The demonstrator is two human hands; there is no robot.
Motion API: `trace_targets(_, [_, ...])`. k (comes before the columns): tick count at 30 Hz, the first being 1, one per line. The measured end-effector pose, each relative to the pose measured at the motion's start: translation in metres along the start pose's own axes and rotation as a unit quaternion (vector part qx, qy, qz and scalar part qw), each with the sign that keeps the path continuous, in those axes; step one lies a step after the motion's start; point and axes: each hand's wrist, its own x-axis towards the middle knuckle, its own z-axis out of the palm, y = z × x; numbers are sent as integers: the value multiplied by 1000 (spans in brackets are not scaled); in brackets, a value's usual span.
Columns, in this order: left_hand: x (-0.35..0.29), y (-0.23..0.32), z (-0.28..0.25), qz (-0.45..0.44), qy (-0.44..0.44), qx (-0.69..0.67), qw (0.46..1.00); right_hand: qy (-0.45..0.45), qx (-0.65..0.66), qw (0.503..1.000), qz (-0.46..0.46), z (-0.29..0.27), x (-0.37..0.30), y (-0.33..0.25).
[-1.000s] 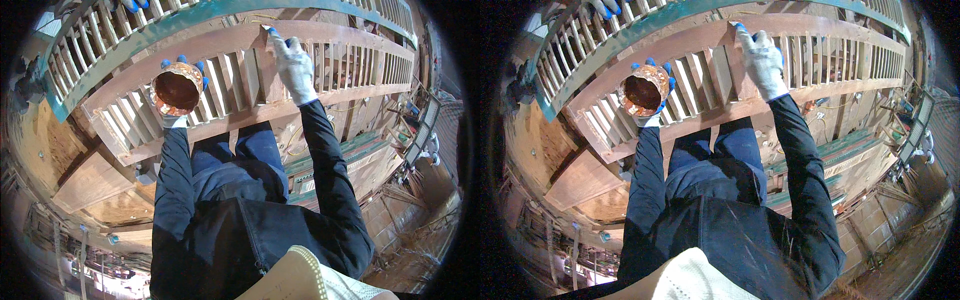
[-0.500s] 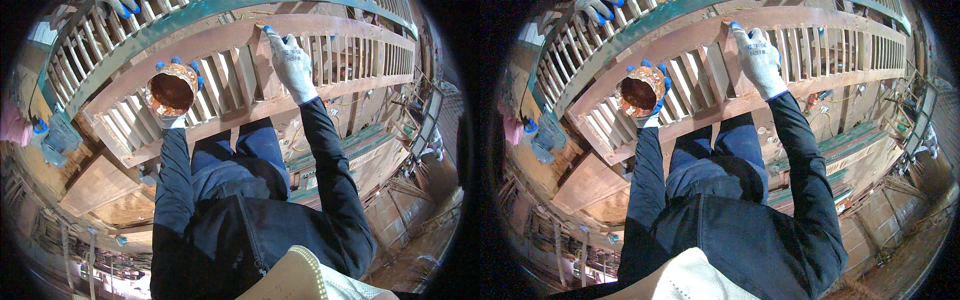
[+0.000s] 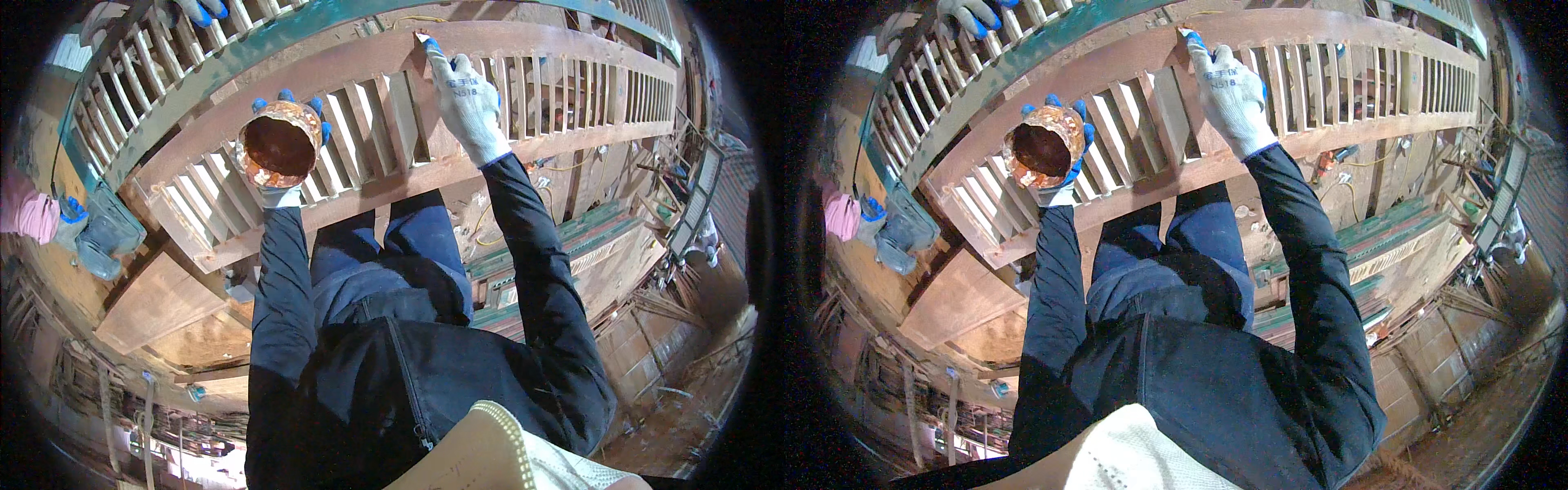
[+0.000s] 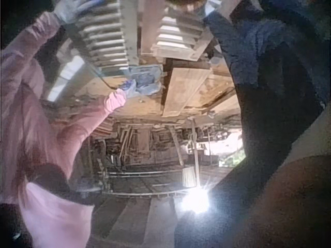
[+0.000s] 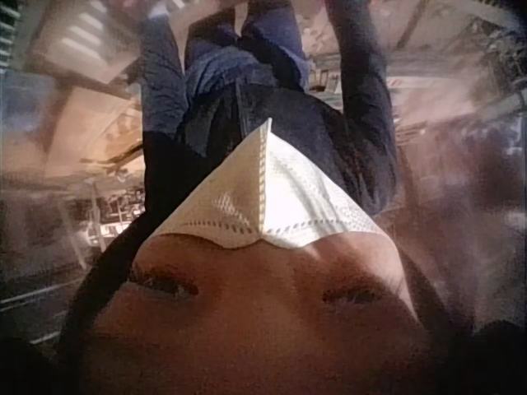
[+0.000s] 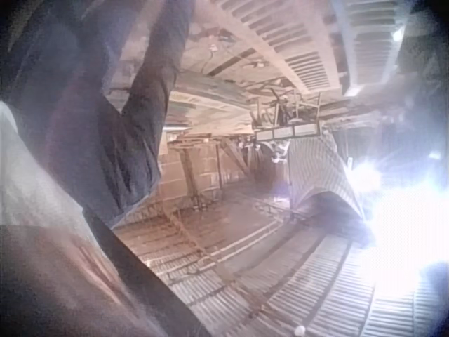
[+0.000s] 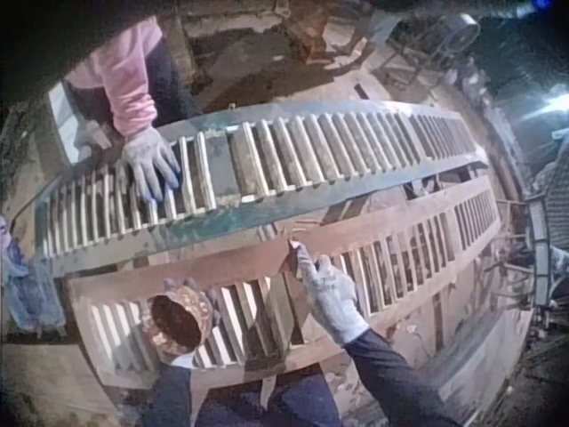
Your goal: The person applies a brown adhesive to the joints of a wooden slatted frame using a small brush. They hold a container of the adhesive in the left hand and repeatedly dip the brush to coat the connection points along the frame.
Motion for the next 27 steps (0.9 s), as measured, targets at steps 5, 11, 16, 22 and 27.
trace_targets(5, [-2, -6, 11, -1, 6, -23, 1000, 95, 171, 980, -21, 0, 12, 24])
trace_targets(11, [2, 0, 0, -11, -16, -8, 1000, -150, 655, 716, 191, -1, 27, 55])
trace_targets(16, [-2, -3, 8, 5, -5, 2, 1000, -129, 599, 770, 177, -3, 26, 62])
trace_targets(22, [-3, 1, 5, 15, 21, 4, 1000, 44, 199, 979, 3, -18, 24, 33])
trace_targets(27, [-1, -2, 6, 4, 14, -8, 1000, 51, 18, 998, -30, -9, 12, 16])
